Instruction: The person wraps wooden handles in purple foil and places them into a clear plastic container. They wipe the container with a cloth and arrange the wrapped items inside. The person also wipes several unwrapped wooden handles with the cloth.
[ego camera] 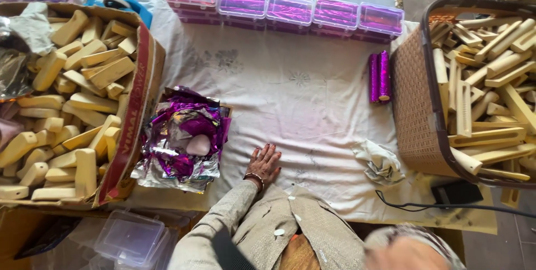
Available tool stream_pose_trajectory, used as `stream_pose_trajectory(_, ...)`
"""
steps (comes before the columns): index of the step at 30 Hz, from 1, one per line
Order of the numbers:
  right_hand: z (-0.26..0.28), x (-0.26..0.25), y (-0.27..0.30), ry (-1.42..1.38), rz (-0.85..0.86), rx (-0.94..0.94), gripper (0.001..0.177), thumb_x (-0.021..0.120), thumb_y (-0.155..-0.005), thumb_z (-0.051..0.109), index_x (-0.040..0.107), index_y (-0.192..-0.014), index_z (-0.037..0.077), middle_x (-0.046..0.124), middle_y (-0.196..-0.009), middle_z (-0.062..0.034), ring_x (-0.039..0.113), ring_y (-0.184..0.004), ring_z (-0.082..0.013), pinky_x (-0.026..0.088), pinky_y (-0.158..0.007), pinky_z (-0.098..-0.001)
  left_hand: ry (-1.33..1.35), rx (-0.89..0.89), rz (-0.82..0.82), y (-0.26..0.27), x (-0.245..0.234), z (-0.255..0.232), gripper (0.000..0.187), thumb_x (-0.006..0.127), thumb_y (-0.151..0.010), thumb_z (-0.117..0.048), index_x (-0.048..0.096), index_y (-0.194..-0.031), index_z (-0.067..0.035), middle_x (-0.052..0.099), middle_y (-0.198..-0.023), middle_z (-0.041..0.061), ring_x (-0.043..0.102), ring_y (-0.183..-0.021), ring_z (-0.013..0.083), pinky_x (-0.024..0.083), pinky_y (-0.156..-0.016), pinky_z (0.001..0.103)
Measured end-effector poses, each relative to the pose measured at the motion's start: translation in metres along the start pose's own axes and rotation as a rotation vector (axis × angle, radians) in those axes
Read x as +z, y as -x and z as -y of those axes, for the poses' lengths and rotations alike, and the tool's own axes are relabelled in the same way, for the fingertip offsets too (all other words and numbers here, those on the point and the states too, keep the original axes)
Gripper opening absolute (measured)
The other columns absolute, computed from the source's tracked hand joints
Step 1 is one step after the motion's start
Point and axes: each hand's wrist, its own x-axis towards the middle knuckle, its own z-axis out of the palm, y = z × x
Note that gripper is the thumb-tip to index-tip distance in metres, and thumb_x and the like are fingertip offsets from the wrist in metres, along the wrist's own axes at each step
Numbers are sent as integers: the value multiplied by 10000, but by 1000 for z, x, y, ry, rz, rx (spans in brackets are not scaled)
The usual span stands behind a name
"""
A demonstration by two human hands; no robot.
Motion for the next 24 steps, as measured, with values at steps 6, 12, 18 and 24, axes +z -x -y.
stream_pose_trajectory(6, -232, 68, 25, 104, -71, 107, 357, 731, -960, 292, 669, -1244, 85, 760, -965, -35, 740, -835, -155, 593, -772, -322, 118, -16, -33, 2, -9, -3, 591, 494, -989, -455, 388, -1532, -244, 222, -1692, 56, 136, -1579, 226, 60, -1270, 497)
stream_pose_trajectory(12, -385, 77, 108, 807, -125, 720, 443, 737, -891, 397, 656, -1269, 182, 671, -1242, -108, 590, -1181, -297, 465, -1009, -464, 136, -36, -40, 1, -11, -3, 591, 551, -956, -441, 417, -1503, -263, 247, -1675, 63, 169, -1566, 227, 72, -1262, 490)
stream_pose_trajectory(18, -421, 65, 168, 1163, -310, 984, 612, 770, -786, 428, 620, -1339, 214, 435, -1489, -155, 311, -1409, -389, 256, -1103, -639, 62, -58, 3, -5, 1, -2, 586, 537, -953, -455, 411, -1496, -273, 248, -1666, 48, 171, -1549, 216, 77, -1256, 491)
stream_pose_trajectory(24, -456, 108, 226, 996, -511, 488, 262, 685, -967, 296, 714, -1157, 117, 675, -1287, -153, 649, -1146, -299, 581, -867, -424, 92, -83, -98, -8, 1, -8, 559, 610, -911, -439, 491, -1429, -266, 325, -1636, 47, 256, -1530, 232, 132, -1250, 506)
